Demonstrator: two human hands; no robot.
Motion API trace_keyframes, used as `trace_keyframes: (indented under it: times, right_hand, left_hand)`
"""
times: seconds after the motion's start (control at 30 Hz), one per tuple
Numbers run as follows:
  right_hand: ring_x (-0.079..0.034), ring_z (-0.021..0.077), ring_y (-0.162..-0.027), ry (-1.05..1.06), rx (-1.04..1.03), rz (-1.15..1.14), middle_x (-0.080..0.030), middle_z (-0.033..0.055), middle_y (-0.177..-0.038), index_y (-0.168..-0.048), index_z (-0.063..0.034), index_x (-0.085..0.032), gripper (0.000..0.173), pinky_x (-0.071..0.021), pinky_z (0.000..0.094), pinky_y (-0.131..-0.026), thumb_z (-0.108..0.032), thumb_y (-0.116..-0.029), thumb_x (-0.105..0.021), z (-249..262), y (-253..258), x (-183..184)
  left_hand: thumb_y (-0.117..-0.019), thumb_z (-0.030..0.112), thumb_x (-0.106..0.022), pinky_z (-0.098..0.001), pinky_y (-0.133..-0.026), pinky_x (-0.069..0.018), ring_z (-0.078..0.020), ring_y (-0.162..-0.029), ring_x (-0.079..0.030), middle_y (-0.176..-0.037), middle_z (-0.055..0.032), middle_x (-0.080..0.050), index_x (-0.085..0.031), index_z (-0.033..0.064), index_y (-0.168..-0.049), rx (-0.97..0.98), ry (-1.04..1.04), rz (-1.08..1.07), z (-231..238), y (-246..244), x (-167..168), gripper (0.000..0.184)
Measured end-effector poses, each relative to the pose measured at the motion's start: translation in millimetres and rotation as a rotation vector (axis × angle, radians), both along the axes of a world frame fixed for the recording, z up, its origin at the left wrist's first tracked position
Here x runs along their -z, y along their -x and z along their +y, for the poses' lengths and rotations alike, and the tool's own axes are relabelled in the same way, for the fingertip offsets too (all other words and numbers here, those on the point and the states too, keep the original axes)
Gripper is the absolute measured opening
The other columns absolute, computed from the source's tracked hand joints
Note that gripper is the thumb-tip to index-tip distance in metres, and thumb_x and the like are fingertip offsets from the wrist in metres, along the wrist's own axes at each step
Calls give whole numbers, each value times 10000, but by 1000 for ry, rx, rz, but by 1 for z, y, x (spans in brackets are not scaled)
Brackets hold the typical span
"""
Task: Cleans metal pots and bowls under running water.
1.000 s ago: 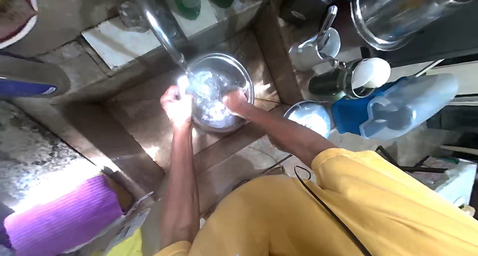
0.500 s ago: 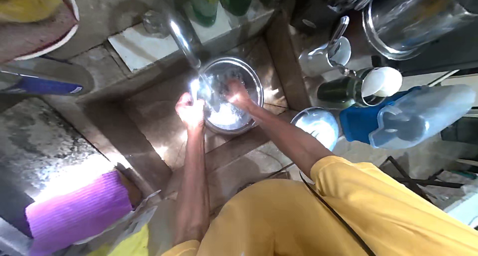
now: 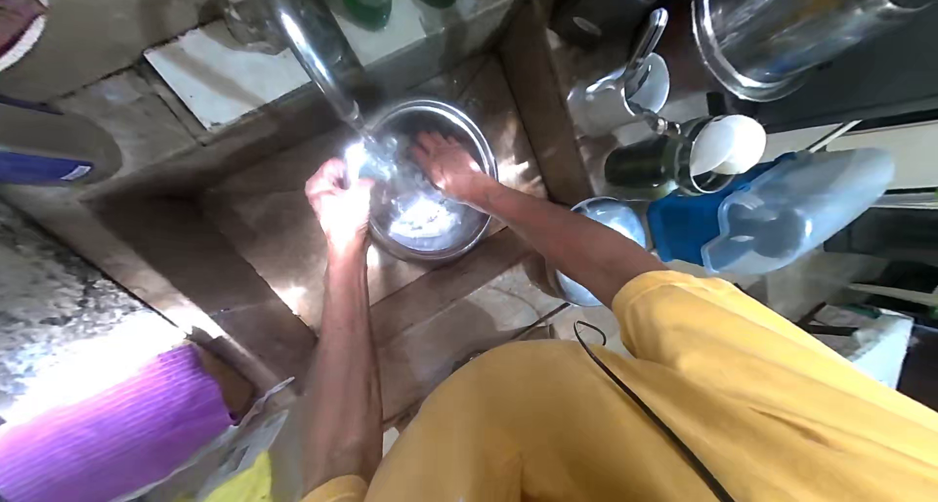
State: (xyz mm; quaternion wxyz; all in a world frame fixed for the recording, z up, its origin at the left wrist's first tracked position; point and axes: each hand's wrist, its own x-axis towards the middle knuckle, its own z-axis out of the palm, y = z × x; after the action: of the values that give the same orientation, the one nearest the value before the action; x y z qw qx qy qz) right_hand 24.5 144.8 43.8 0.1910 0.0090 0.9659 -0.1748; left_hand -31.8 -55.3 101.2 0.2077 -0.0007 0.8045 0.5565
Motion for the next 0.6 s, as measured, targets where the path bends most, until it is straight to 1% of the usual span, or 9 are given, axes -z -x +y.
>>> trace_keyframes:
  times: [0.1,0.13,0.2,0.27,0.33,0.37,0.43,0.5,0.6]
  right_hand:
    - [-518,422,-1320,-80,9,-159,-523,239,-1449,-1292,-32,-650,374,-470,581,-1029,-190,-956,-607,-1,-26,4]
    - [-526,438,-1298,-51,4,-258,-561,241,-1405,-1210,-42,-696,384,-453,633,-1012,-312,-942,-644,-6,-35,0]
    - [-602,383,-1209,104,-9,-377,-666,176,-1246,-1070,-89,-744,543,-488,643,-961,-572,-986,-510,-14,-52,-8]
    - [-611,281,-1272,415,16,-416,-696,97,-1293,-1209,-139,-743,649,-451,578,-1091,-639,-1039,-366,-25,-65,-26]
    - [-594,244,-1307,635,20,-370,-675,82,-1352,-1324,-138,-699,592,-408,530,-1154,-580,-1053,-414,-37,-74,-46]
    - [-634,265,-1233,649,6,-332,-699,108,-1282,-1299,-109,-703,538,-448,538,-1099,-538,-1033,-515,-43,-77,-53]
    - [-686,297,-944,592,48,-243,-712,127,-970,-1093,-58,-699,358,-532,568,-862,-387,-954,-681,-58,-85,-61]
    - [-696,311,-848,603,265,-179,-707,155,-870,-1047,-16,-705,235,-544,575,-785,-209,-915,-682,-67,-91,-75]
    - [-678,234,-917,894,748,-183,-703,154,-1007,-1169,19,-669,269,-561,462,-860,-164,-972,-670,-54,-99,-106]
  left_hand:
    - [-739,-24,-694,-251,-604,-481,-34,-639,-537,-688,57,-531,-502,130,-738,-31,-73,-23,3,7,5,246]
    - [-749,-32,-694,-252,-610,-495,-36,-644,-549,-696,54,-545,-521,121,-751,-33,-101,-36,5,8,8,231]
    - [-742,-27,-685,-263,-597,-500,-44,-637,-552,-693,53,-552,-532,120,-756,-18,-115,-47,11,10,11,212]
    - [-768,-3,-701,-303,-625,-512,-76,-678,-567,-738,12,-567,-554,87,-801,24,-34,-82,16,14,8,176]
    - [-821,42,-708,-422,-751,-558,-177,-849,-641,-925,-98,-655,-645,28,-981,88,144,-176,24,22,-6,173]
    - [-852,48,-701,-500,-875,-549,-251,-1004,-659,-1089,-160,-682,-666,13,-1134,136,220,-242,30,28,-15,287]
    - [-842,92,-777,-513,-953,-528,-286,-1096,-650,-1212,-185,-669,-615,24,-1298,246,273,-321,42,38,-21,488]
    - [-871,230,-789,-466,-929,-541,-232,-1064,-645,-1199,-148,-667,-610,54,-1306,326,209,-369,53,42,-14,502]
    - [-987,401,-662,-454,-965,-516,-195,-1065,-640,-1165,-107,-684,-658,59,-1242,449,74,-413,63,50,-14,427]
